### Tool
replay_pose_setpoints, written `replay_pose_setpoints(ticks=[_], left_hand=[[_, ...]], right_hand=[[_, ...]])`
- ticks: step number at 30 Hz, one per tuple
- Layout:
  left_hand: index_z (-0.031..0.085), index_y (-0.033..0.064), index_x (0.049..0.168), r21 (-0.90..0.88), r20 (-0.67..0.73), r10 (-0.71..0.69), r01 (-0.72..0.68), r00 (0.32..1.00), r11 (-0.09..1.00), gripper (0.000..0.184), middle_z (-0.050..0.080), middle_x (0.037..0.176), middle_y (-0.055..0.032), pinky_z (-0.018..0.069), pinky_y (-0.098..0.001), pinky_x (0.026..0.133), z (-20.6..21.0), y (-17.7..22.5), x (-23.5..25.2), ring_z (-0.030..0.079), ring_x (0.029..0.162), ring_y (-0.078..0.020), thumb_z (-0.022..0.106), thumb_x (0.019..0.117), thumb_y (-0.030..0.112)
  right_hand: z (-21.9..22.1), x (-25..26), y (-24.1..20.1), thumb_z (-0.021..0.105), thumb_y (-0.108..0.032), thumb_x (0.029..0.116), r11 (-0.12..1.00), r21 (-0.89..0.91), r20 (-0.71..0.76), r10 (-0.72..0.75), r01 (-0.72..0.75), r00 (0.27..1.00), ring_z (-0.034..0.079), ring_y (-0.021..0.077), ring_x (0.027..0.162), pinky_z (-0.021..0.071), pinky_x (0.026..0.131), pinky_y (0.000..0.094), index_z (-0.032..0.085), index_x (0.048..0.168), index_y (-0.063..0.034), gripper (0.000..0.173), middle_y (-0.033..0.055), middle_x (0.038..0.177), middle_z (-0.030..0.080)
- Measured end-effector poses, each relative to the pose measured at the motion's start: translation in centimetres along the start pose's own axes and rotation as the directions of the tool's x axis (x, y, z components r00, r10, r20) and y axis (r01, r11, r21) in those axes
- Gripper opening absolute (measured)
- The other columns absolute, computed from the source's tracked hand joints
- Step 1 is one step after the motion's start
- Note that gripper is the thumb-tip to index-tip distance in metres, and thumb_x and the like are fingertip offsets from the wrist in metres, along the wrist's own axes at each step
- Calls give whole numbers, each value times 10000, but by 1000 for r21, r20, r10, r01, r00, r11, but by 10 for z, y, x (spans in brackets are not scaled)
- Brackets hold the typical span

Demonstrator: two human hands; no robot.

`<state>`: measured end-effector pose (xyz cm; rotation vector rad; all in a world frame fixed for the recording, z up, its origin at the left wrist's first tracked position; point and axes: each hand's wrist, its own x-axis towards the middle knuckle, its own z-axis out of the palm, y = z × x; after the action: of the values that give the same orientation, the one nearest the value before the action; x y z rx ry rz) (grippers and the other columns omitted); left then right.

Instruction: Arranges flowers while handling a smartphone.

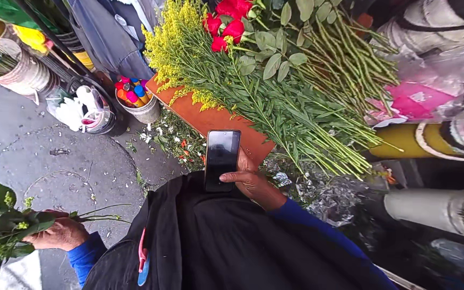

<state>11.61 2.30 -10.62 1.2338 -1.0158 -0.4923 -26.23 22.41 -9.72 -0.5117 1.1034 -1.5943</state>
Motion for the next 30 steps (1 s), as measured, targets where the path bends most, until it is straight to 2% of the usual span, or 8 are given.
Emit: replay_pose_setpoints(ticks=[3,6,9,13,17,19,27,30], left_hand=[[498,11,1038,3,0,2,-2,1000,1000,140,535,686,67,527,-216,568,0,0,-2,558,545,-22,374,1006,-47],[499,23,1017,4,4,5,-5,1000,1000,152,538,667,77,522,-214,561,0,1,-3,558,541,-18,361,1012,-40],[498,21,1029,14,1,-2,2,1000,1000,144,539,685,76,526,-213,572,-1,1,-3,564,558,-16,369,1009,-41],[506,27,1014,35,-8,1,-1,1000,999,141,547,681,74,530,-216,565,-2,1,-2,564,544,-16,381,1012,-37],[504,6,1063,40,-5,9,-8,1000,999,124,537,720,71,526,-210,590,0,4,-3,551,570,-6,398,1010,-30],[508,6,1049,37,-8,20,-20,1000,999,118,541,712,70,527,-211,584,-1,7,-4,551,562,-7,410,1000,-38],[520,9,1040,75,-57,8,-4,998,997,108,541,705,75,528,-206,588,-10,10,-6,553,563,-2,435,999,-43],[523,18,1033,71,-56,21,-17,998,997,113,545,715,76,527,-206,585,-13,11,-6,555,566,0,437,992,-44]], right_hand=[[-4,-8,11,776,84,712,1000,0,133,-9,9,991,606,198,1264,536,1069,369,90,1543,-14,1082,106,1409,545],[-10,-12,25,777,37,750,997,70,206,-2,-13,978,613,275,1266,544,1065,442,66,1546,-27,1069,140,1418,547],[-5,-9,27,717,42,797,991,134,149,-45,25,988,634,274,1229,553,1043,456,72,1543,-40,989,134,1378,573],[19,6,5,683,12,866,969,107,62,-228,221,972,656,258,1179,554,1029,484,248,1481,-35,755,117,1305,616],[42,15,-20,663,24,890,928,108,40,-362,356,931,658,295,1176,559,1014,523,286,1470,-63,697,138,1294,620],[50,14,-28,658,17,899,909,139,31,-400,392,916,661,304,1167,560,1006,536,317,1451,-86,658,133,1283,627],[60,12,-44,659,12,900,828,101,-44,-551,552,834,671,273,1142,563,1000,536,355,1423,-94,614,95,1247,644],[59,12,-47,665,-1,897,818,76,-78,-566,571,821,670,243,1135,568,997,500,355,1425,-88,619,79,1240,642]])
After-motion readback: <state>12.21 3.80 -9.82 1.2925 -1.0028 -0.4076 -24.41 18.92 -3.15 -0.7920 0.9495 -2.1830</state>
